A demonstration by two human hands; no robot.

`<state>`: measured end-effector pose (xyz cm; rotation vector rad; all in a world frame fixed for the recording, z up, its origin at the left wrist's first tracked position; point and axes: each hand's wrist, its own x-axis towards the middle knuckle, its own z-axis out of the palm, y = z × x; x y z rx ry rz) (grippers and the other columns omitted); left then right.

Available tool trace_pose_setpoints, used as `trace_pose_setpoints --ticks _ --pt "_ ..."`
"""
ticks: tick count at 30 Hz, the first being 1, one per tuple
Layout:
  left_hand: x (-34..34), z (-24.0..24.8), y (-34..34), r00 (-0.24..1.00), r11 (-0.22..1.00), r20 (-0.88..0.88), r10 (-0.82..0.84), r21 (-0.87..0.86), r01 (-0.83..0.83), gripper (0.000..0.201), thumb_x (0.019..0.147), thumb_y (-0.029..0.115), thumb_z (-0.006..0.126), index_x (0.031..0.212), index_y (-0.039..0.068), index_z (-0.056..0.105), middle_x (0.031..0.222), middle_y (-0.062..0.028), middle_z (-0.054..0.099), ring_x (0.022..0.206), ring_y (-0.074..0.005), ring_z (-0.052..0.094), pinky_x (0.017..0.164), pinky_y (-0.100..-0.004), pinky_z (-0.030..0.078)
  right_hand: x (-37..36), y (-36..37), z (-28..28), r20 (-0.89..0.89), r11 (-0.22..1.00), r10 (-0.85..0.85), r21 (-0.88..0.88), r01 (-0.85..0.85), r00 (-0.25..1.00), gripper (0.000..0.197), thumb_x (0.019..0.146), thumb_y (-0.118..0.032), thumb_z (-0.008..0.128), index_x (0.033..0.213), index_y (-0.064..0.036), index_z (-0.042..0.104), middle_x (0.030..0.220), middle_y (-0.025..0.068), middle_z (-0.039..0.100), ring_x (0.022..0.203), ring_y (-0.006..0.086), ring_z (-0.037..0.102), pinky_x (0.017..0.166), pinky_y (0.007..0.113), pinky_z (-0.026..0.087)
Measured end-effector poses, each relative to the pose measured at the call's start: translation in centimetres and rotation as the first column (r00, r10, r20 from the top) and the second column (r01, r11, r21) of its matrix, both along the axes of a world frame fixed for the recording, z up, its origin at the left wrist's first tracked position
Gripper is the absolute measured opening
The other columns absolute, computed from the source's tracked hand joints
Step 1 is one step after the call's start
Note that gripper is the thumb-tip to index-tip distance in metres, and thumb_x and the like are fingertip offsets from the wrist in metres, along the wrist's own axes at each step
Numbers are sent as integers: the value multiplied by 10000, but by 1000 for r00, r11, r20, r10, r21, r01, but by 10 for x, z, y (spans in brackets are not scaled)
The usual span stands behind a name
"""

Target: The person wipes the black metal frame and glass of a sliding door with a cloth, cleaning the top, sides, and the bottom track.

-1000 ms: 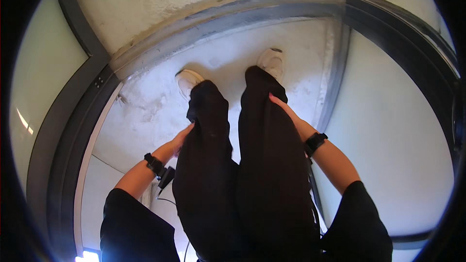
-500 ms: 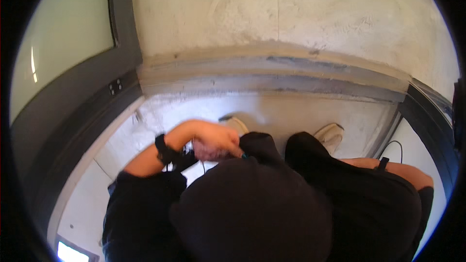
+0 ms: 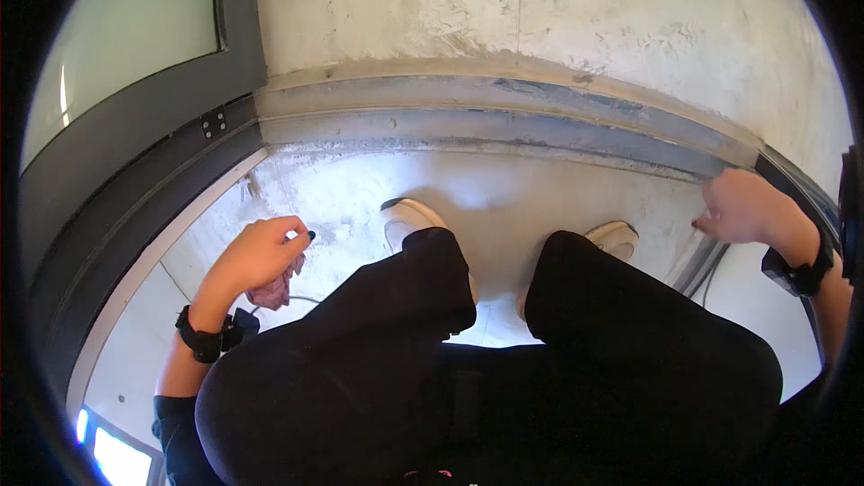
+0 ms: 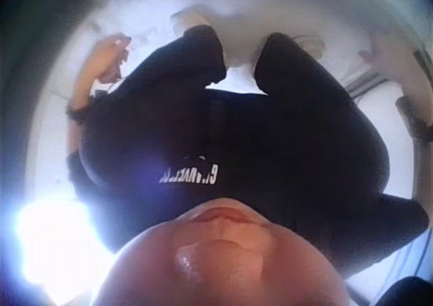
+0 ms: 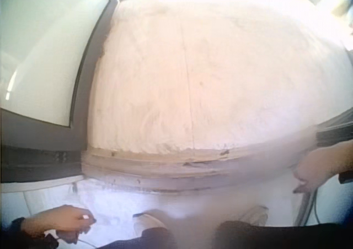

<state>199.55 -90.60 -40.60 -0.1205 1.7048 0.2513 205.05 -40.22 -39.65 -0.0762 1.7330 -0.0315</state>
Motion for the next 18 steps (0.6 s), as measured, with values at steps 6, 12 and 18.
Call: trace_pose_setpoints --ticks 6,12,18 --pt "18 -20 -7 970 979 -169 -177 68 191 240 848 272 535 916 57 616 731 -157 647 672 -319 631 610 -360 488 2 -22 -35 439 984 163 -4 -179 884 442 811 -411 573 647 -9 652 610 125 629 624 254 633 613 346 495" --pt "31 -31 -27 863 940 -391 -319 -13 342 229 848 229 524 919 22 589 744 -187 622 672 -361 606 608 -422 471 41 -10 -69 498 997 -70 58 48 865 420 832 -396 578 661 -20 655 577 79 625 542 180 624 536 298 483" --pt "26 -34 -32 672 797 -455 -585 -168 580 209 850 230 537 805 28 566 709 -169 597 652 -355 589 603 -438 461 49 -13 -71 624 960 -259 83 266 738 432 855 -372 558 649 1 628 576 64 613 525 155 617 475 266 459"
